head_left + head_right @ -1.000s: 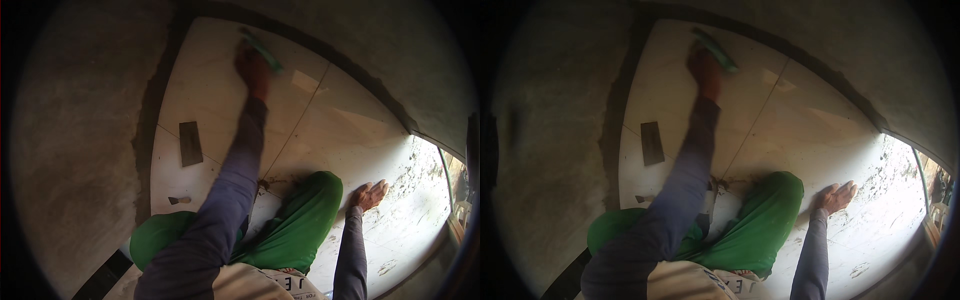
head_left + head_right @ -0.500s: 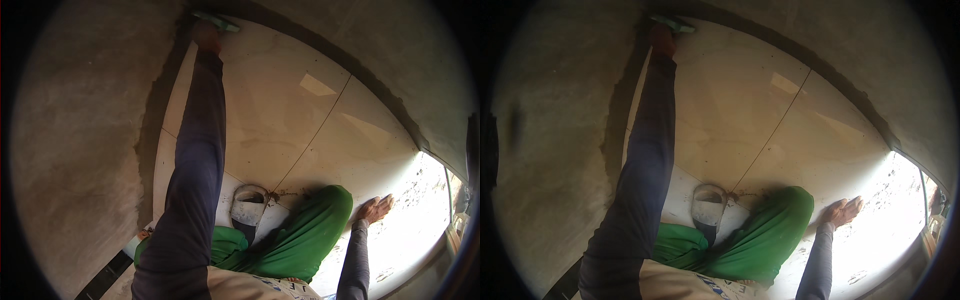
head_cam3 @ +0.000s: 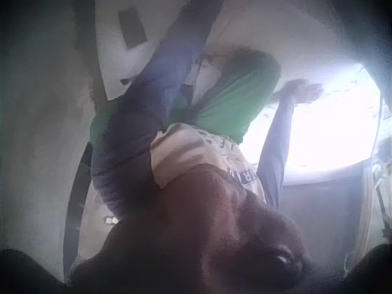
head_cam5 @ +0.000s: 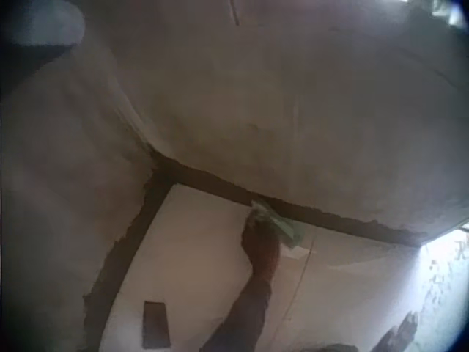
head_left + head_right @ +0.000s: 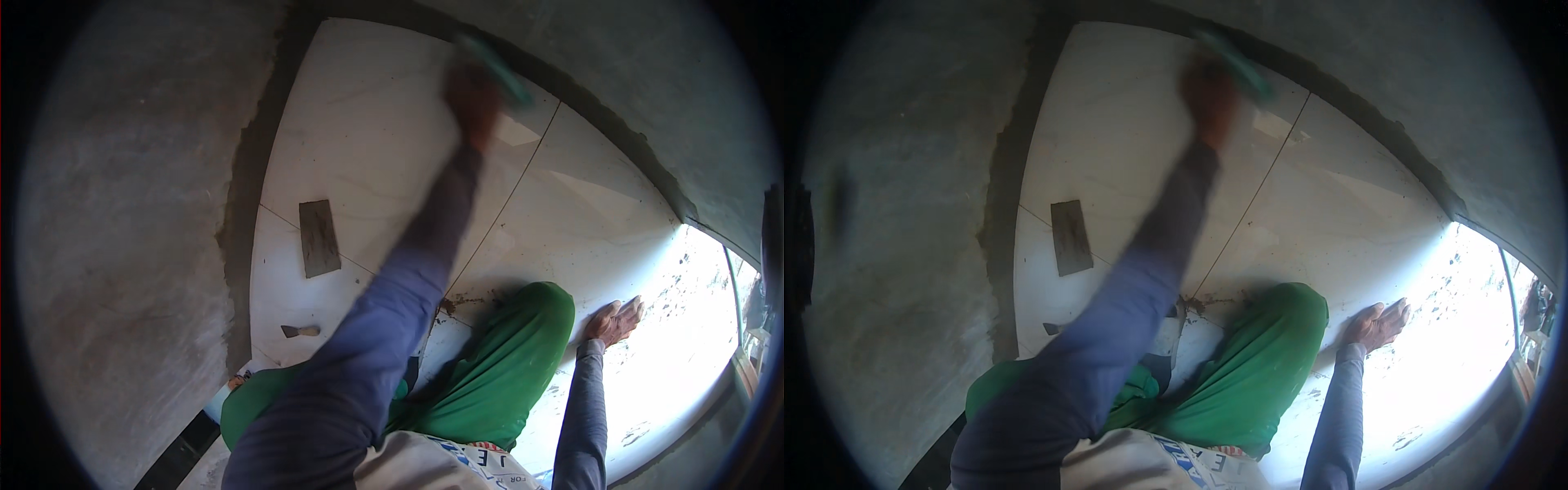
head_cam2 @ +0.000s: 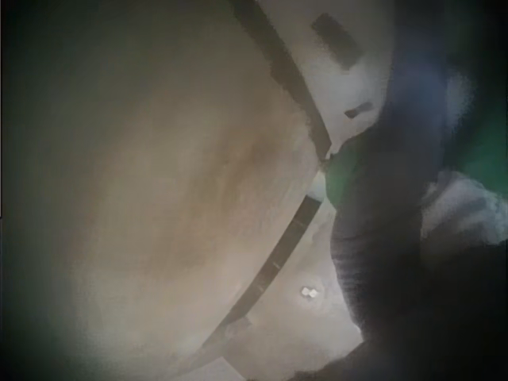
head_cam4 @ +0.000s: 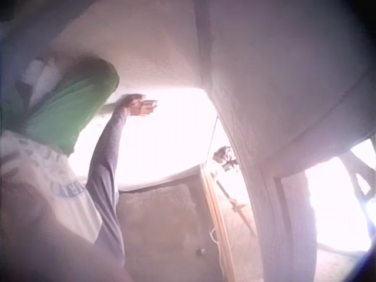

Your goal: The person applies grout to the junction of a wall and tiled floor using a small trowel and smooths the material with a rectangular sponge float. They take material from a bucket and wipe the tool along the corner multiple times.

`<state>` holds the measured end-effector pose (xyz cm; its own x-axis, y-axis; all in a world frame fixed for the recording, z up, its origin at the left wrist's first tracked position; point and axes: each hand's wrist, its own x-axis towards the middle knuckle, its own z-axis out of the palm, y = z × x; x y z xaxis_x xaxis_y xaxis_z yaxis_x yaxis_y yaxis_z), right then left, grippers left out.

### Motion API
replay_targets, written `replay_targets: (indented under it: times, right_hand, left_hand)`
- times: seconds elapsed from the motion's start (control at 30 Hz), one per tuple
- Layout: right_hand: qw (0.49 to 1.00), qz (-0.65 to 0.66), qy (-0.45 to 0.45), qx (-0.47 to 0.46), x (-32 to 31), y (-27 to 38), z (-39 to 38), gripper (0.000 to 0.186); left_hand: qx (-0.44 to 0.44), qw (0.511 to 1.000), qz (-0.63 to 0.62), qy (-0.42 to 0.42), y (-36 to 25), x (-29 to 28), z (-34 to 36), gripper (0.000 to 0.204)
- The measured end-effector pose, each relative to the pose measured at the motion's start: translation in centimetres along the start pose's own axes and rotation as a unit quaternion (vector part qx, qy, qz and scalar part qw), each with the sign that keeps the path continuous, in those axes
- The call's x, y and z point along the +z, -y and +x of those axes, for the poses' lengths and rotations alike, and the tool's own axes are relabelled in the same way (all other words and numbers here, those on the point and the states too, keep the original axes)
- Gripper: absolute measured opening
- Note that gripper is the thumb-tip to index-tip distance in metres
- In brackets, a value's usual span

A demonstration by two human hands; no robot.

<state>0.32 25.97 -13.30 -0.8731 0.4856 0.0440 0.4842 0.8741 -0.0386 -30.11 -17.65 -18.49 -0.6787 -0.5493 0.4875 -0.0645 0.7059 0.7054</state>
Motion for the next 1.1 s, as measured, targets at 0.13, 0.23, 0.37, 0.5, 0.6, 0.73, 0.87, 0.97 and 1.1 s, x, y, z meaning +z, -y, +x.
replay_targets:
  times: [0.13, 0.23, 0.37, 0.5, 0.6, 0.73, 0.87, 0.97, 1.1]
  right_hand:
    - [1.0, -0.019, -0.01, 0.015, -0.1, -1.3, 0.5, 0.068]
    - [1.0, -0.011, -0.007, 0.025, -0.6, -1.2, 0.5, 0.065]
    - [1.0, -0.02, -0.003, -0.005, -0.4, 0.7, 0.4, 0.067]
    - [1.0, 0.004, -0.017, -0.019, -0.3, -0.2, 1.1, 0.066]
    - [0.999, -0.024, -0.02, -0.011, -1.1, -2.9, 1.8, 0.068]
    - [1.0, 0.013, -0.006, -0.023, -1.3, -0.6, 1.7, 0.07]
    - [0.999, 0.014, -0.01, -0.031, -1.1, -1.0, 1.2, 0.07]
    - [1.0, 0.01, -0.01, 0.001, -1.2, -1.6, 0.8, 0.069]
    - [0.999, 0.002, -0.042, -0.024, 2.0, -6.2, 0.5, 0.07]
  left_hand:
    - [-0.195, 0.947, -0.249, 0.051, -12.2, -1.8, -5.3, 0.027]
    - [-0.108, 0.991, -0.073, 0.007, -4.5, -2.3, -2.3, 0.025]
    - [0.043, 0.998, 0.038, 0.037, 11.5, -2.7, 6.6, 0.029]
    - [0.042, 0.991, -0.105, 0.079, 11.0, 0.2, 9.2, 0.039]
    - [-0.292, 0.822, -0.487, 0.032, -0.9, 3.4, 0.6, 0.041]
    - [-0.307, 0.755, -0.579, 0.022, -8.1, 4.2, -4.3, 0.046]
    - [-0.284, 0.864, -0.393, 0.138, -21.5, 4.6, -16.5, 0.036]
    - [-0.237, 0.857, -0.317, 0.329, -33.5, 1.7, -23.6, 0.028]
    - [-0.082, 0.728, -0.428, 0.529, -43.1, -6.9, -21.5, 0.021]
